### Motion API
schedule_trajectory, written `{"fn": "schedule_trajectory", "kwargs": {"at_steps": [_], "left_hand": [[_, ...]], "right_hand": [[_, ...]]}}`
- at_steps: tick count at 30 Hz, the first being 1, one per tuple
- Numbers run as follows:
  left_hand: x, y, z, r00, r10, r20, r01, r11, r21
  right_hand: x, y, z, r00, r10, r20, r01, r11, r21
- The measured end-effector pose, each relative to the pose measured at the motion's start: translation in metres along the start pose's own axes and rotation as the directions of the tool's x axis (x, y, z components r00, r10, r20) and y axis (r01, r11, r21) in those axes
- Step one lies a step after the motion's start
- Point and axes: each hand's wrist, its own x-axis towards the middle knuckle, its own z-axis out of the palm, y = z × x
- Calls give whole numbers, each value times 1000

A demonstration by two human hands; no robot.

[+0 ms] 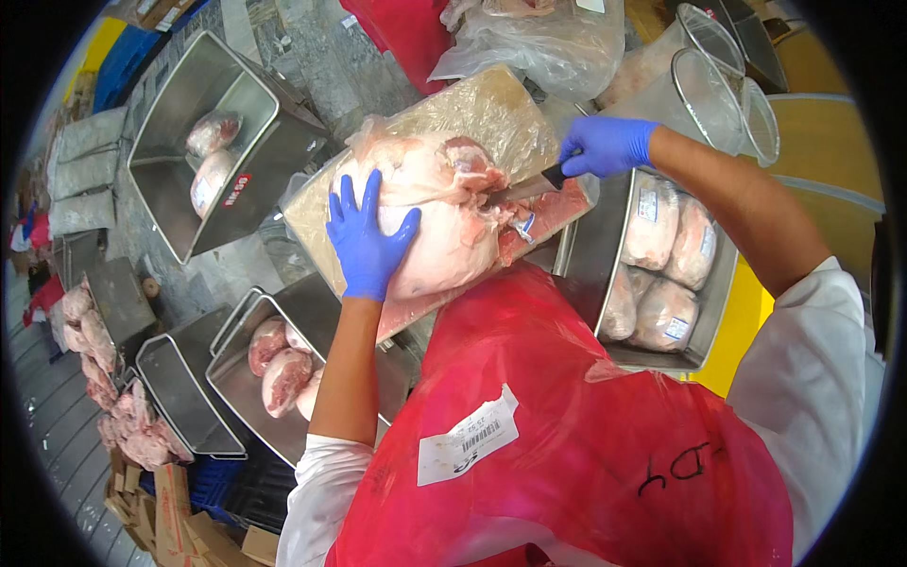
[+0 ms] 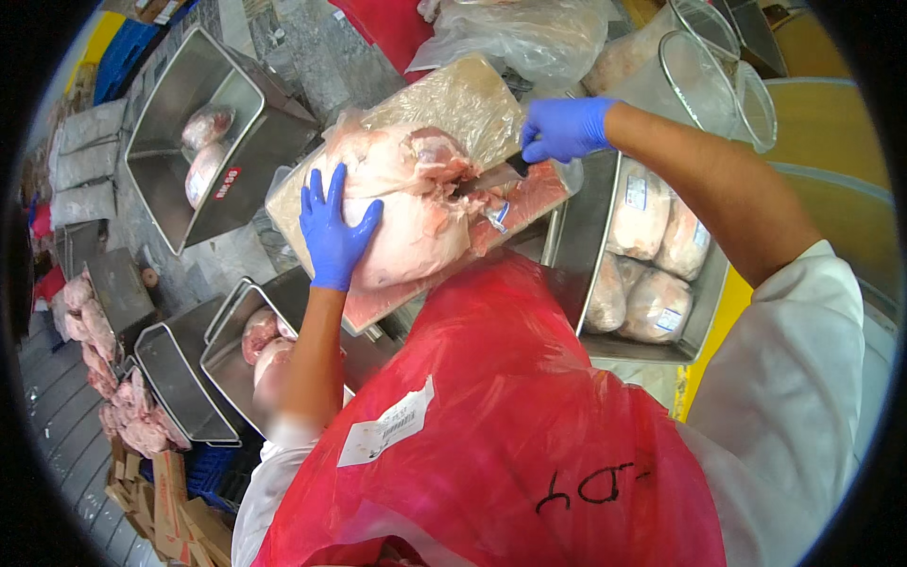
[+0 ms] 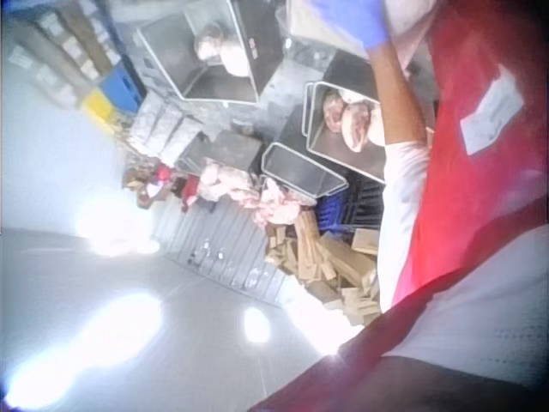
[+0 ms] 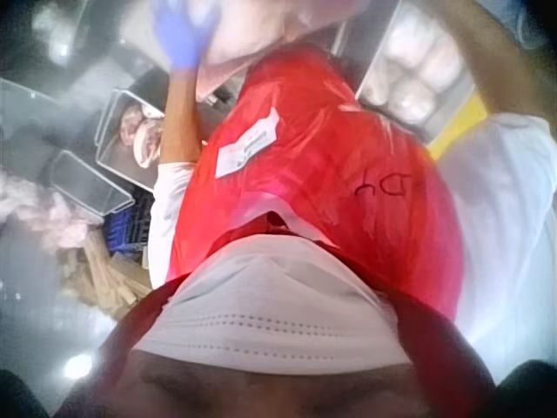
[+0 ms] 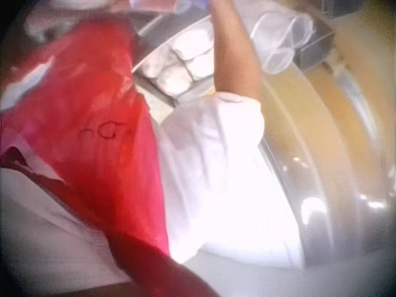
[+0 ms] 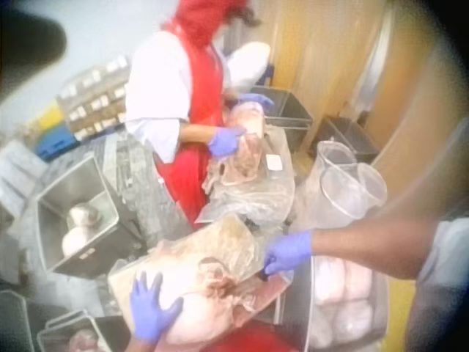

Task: The person trims fat and connective tissue from a large piece of raw meat using a knife. They separate trimmed pieces and place them into a metal tray while continuing to trim the main cut.

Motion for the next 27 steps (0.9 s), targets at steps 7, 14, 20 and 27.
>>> {"fn": "schedule_trajectory", "kwargs": {"at_steps": [7, 14, 20, 27], "left_hand": [[5, -5, -4, 999, 38, 16, -38, 999, -10], [8, -9, -9, 992, 86, 88, -82, 996, -46], [16, 61, -28, 910, 401, 110, -415, 865, 283], [29, 106, -9, 866, 370, 338, -489, 767, 415]], "right_hand": [[3, 81, 38, 996, -44, -71, 66, 939, 339], [-62, 54, 107, 877, -139, -460, 173, 985, 31], [-134, 47, 143, 780, -5, -625, 175, 962, 211], [-140, 34, 193, 772, 63, -633, 222, 906, 360]]}}
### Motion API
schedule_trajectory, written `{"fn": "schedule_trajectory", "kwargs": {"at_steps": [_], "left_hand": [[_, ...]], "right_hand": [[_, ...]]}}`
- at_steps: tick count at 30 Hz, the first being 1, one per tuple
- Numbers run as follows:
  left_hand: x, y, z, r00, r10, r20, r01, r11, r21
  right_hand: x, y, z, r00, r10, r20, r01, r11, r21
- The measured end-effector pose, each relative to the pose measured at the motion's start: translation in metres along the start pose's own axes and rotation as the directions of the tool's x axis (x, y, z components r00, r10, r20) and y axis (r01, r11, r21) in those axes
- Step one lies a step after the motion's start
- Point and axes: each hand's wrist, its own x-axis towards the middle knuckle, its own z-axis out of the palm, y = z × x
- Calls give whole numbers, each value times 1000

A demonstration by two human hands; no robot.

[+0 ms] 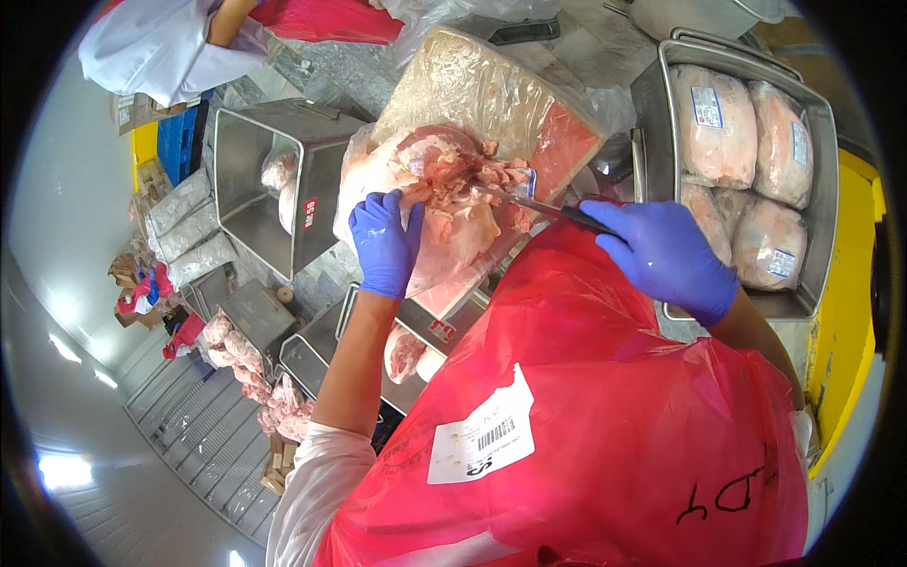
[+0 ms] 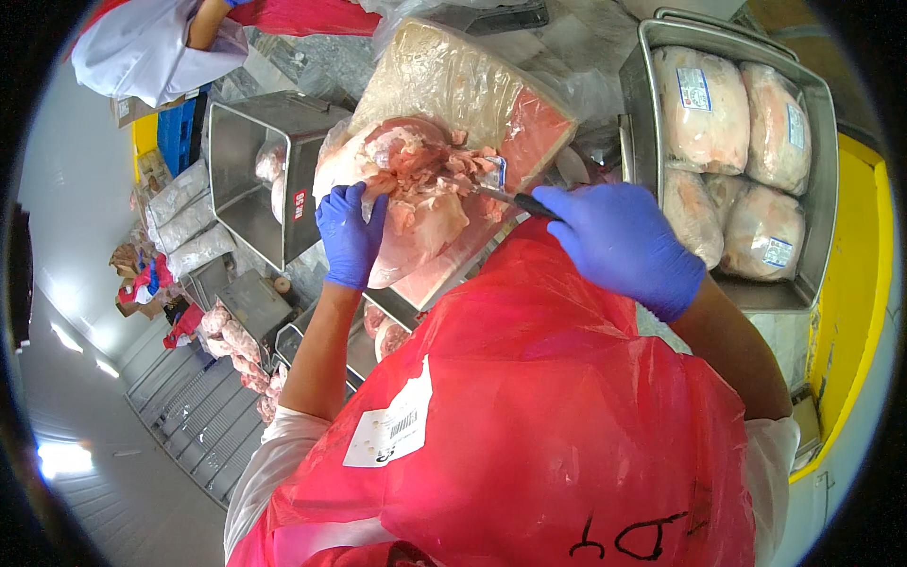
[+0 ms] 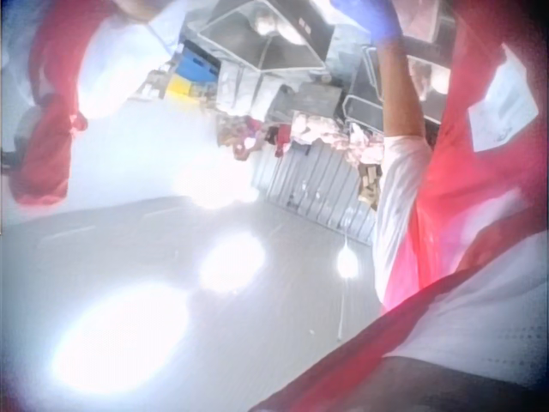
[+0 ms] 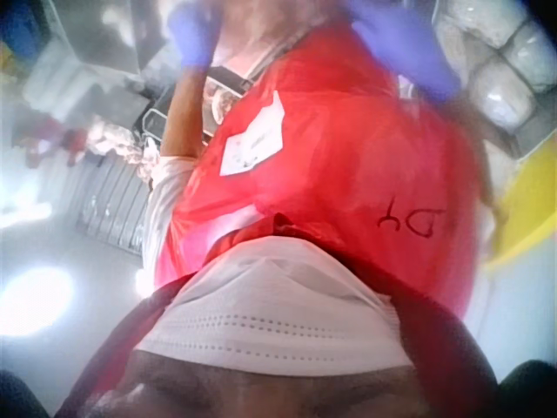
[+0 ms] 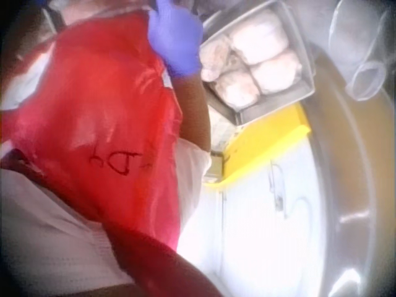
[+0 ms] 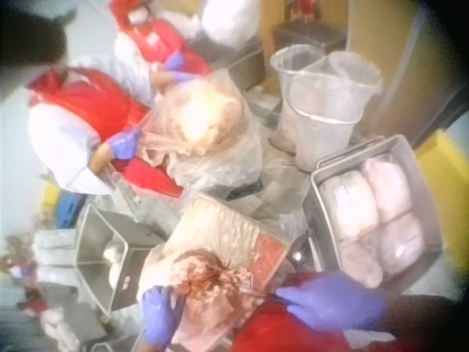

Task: The person trims fat and connective tissue from a large piece of raw meat using a knife. They separate trimmed pieces and place them into a metal tray while continuing to trim the main cut.

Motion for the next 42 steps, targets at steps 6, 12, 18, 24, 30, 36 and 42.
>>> {"fn": "schedule_trajectory", "kwargs": {"at_steps": [6, 12, 18, 24, 30, 36, 42], "left_hand": [[-10, -18, 23, 997, -45, -59, 29, 969, -245], [-19, -23, 25, 987, -84, -138, 54, 977, -207], [-37, -56, 44, 904, -195, -380, 68, 944, -323], [-39, -57, 53, 793, -476, -381, 232, 813, -533], [-34, -57, 71, 799, -564, -211, 355, 725, -590], [-34, -61, 74, 783, -579, -229, 372, 730, -574], [-33, -64, 68, 823, -527, -212, 348, 763, -545]], "right_hand": [[-8, -26, 4, 999, 37, 14, -39, 991, 127], [-2, -65, -5, 1000, 0, 9, 0, 999, 52], [22, -106, -4, 999, -29, 32, 32, 994, -108], [103, -160, -28, 941, 85, 327, 14, 957, -290], [207, -252, -1, 438, 95, 894, 881, 154, -448], [214, -256, 39, 599, 118, 792, 687, 431, -584], [197, -197, 64, 824, 28, 566, 332, 785, -522]]}}
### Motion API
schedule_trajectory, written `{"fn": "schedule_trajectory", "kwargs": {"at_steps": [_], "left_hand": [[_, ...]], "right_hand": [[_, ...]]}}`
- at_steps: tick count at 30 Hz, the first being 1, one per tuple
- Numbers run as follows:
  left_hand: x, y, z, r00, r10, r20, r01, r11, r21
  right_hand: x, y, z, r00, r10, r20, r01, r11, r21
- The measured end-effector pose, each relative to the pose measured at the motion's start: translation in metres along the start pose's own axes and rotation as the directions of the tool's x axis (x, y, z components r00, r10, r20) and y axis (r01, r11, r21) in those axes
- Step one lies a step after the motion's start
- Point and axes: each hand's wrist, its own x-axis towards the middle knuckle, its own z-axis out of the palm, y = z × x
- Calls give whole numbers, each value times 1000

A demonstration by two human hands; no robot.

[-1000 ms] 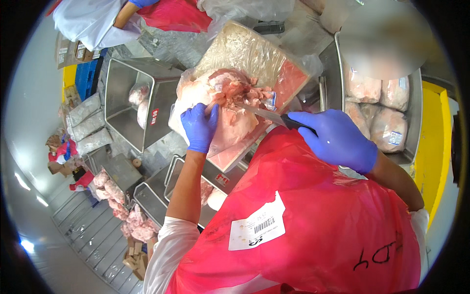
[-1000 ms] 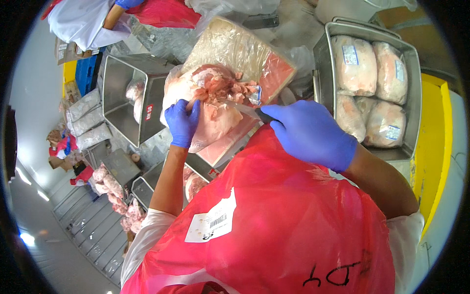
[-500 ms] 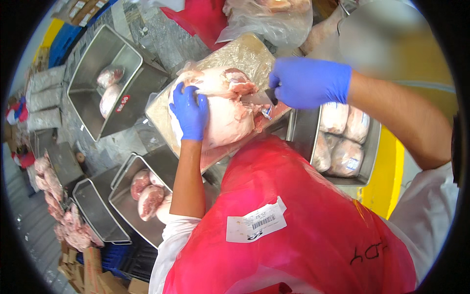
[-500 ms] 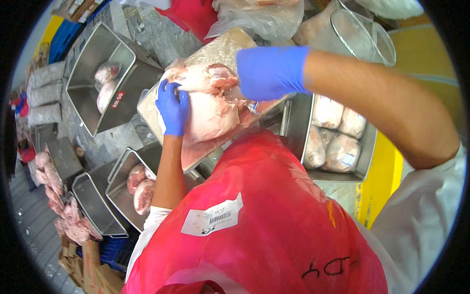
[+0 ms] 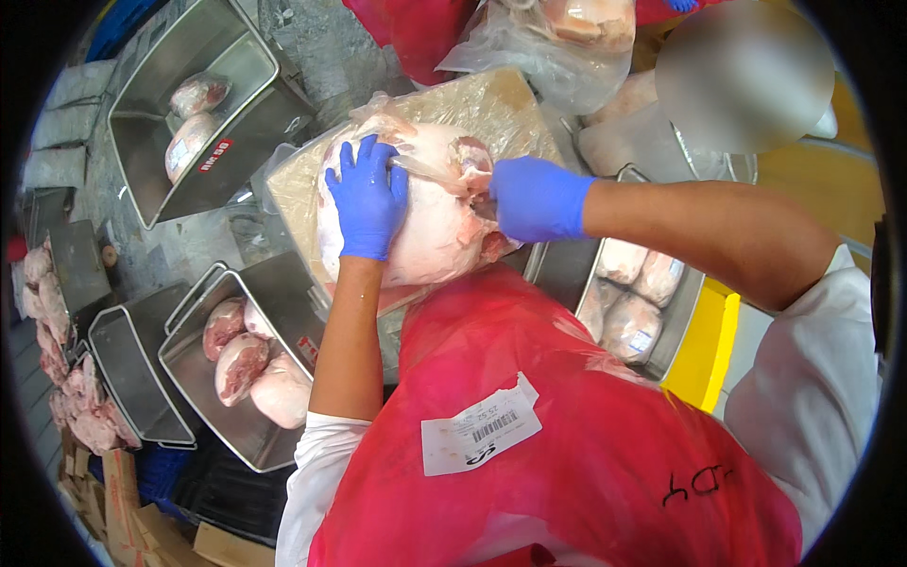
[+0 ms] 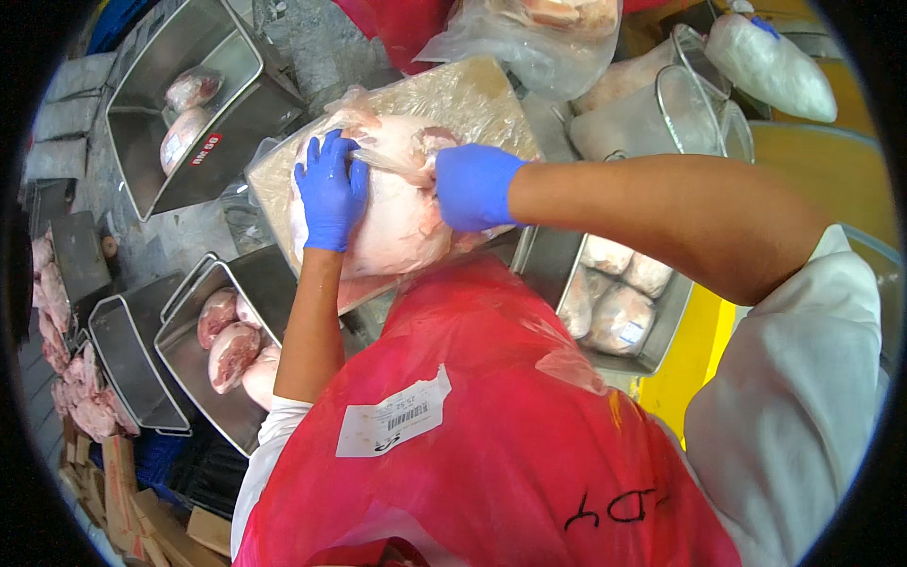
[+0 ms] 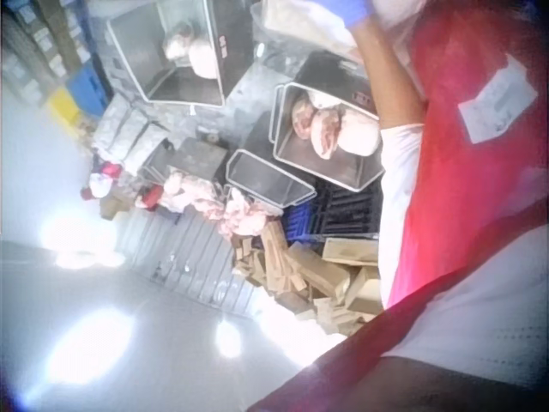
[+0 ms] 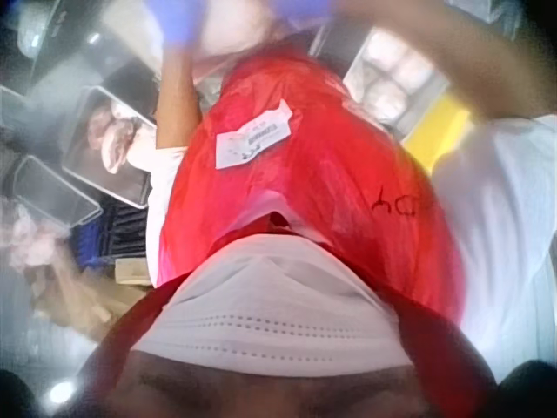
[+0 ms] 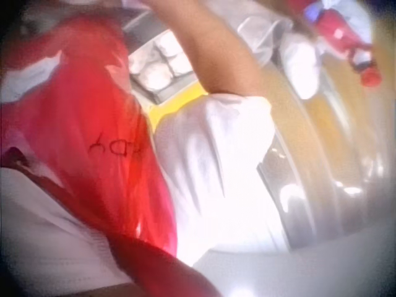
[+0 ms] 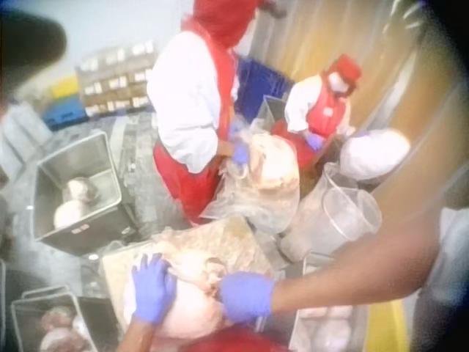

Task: The person trims fat and connective tissue from a large piece of raw meat using a knife. They separate trimmed pieces and place them into a metal tray while continuing to trim the main cut.

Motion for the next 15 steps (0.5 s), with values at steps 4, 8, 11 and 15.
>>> {"fn": "schedule_trajectory", "kwargs": {"at_steps": [4, 8, 11, 15], "left_hand": [[-5, -12, 2, 1000, 5, -8, -5, 999, -38], [-5, -17, -4, 999, 49, -1, -49, 994, -94], [2, -11, -2, 996, 91, -19, -93, 981, -168], [0, -20, 2, 998, 52, -23, -56, 958, -281]], "right_hand": [[6, 46, -3, 992, -72, 104, 73, 997, -4], [-20, 120, -2, 953, 171, 249, -264, 875, 406], [-36, 172, 29, 976, 153, 157, -217, 789, 575], [-39, 218, 58, 994, 72, 83, -108, 761, 639]]}}
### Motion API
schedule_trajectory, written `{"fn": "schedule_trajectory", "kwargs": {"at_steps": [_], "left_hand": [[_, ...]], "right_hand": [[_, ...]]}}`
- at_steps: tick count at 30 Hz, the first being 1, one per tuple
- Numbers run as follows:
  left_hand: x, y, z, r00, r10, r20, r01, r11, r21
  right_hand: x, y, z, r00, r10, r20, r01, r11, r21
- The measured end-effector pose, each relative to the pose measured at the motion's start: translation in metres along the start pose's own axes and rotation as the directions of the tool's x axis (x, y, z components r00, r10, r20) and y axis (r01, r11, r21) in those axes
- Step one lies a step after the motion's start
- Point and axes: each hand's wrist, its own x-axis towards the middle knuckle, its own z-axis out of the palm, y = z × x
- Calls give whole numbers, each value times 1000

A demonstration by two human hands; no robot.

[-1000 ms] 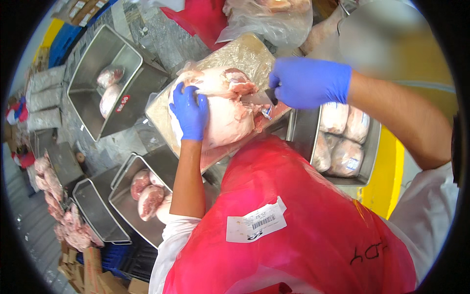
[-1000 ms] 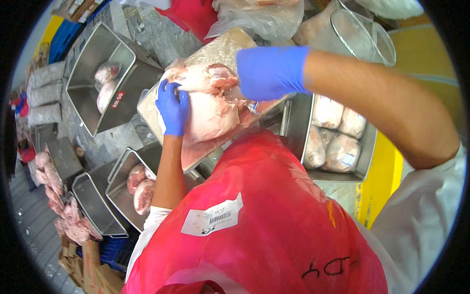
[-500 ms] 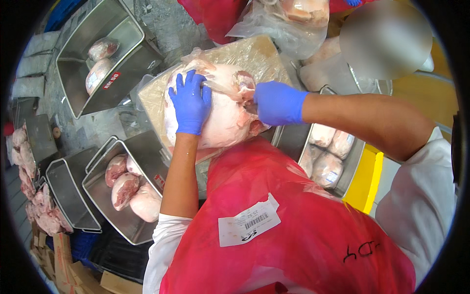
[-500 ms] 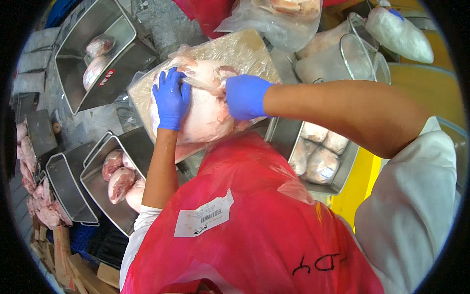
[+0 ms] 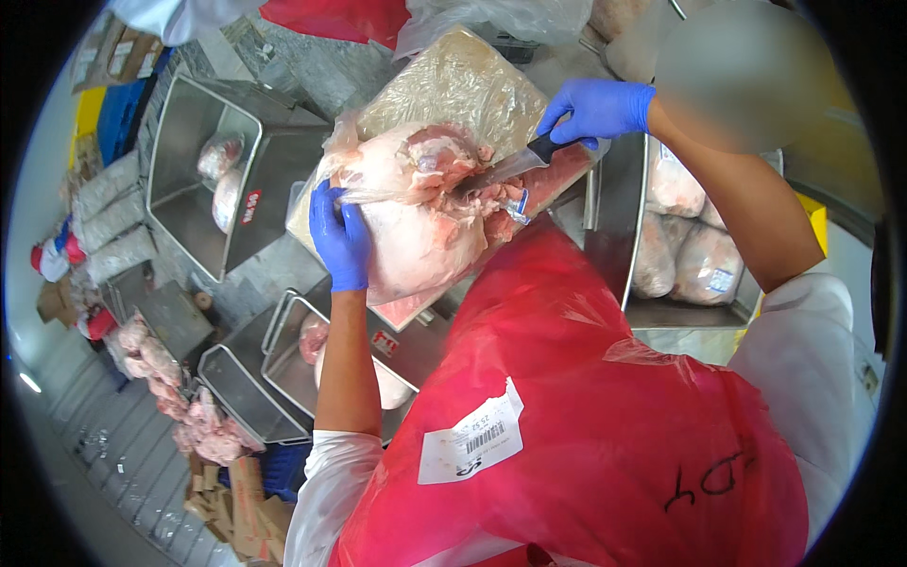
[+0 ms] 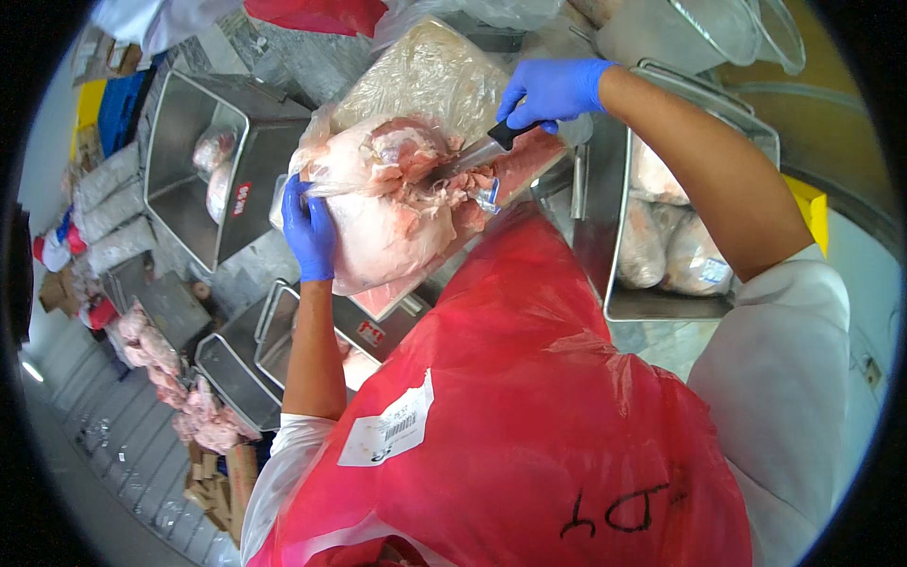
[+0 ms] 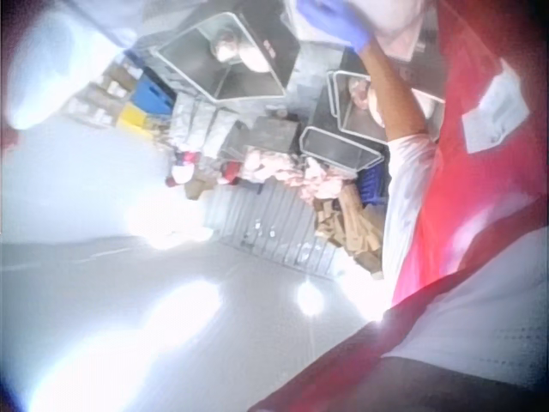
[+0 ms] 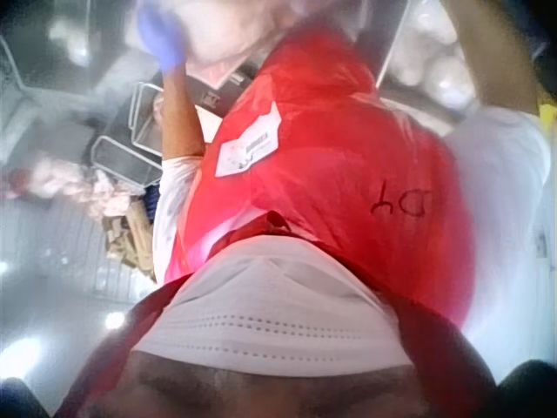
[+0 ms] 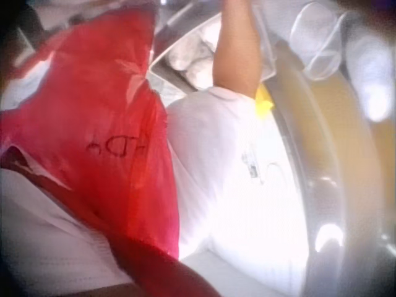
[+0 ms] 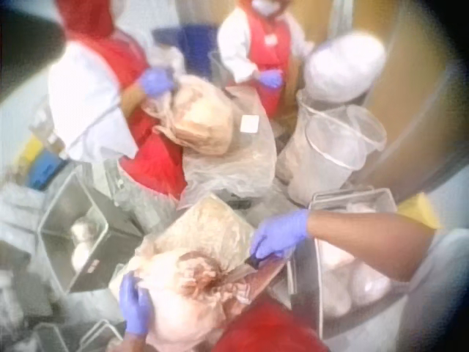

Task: The person trims fat and connective tissue from a large piece of raw meat using a knife. They separate trimmed pieces and place them into a metal tray while continuing to trim the main cut.

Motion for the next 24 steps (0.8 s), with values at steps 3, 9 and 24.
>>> {"fn": "schedule_trajectory", "kwargs": {"at_steps": [3, 9, 24], "left_hand": [[5, 8, -1, 995, -79, 53, 82, 995, -53], [10, 28, -11, 989, -104, 105, 91, 988, 124], [1, 88, 6, 841, 286, 460, -489, 767, 416]], "right_hand": [[-4, 48, 9, 1000, 15, 3, -15, 994, 112], [-45, 66, 68, 974, -108, -200, 129, 987, 95], [-150, -11, 173, 753, -248, -610, 104, 960, -261]]}}
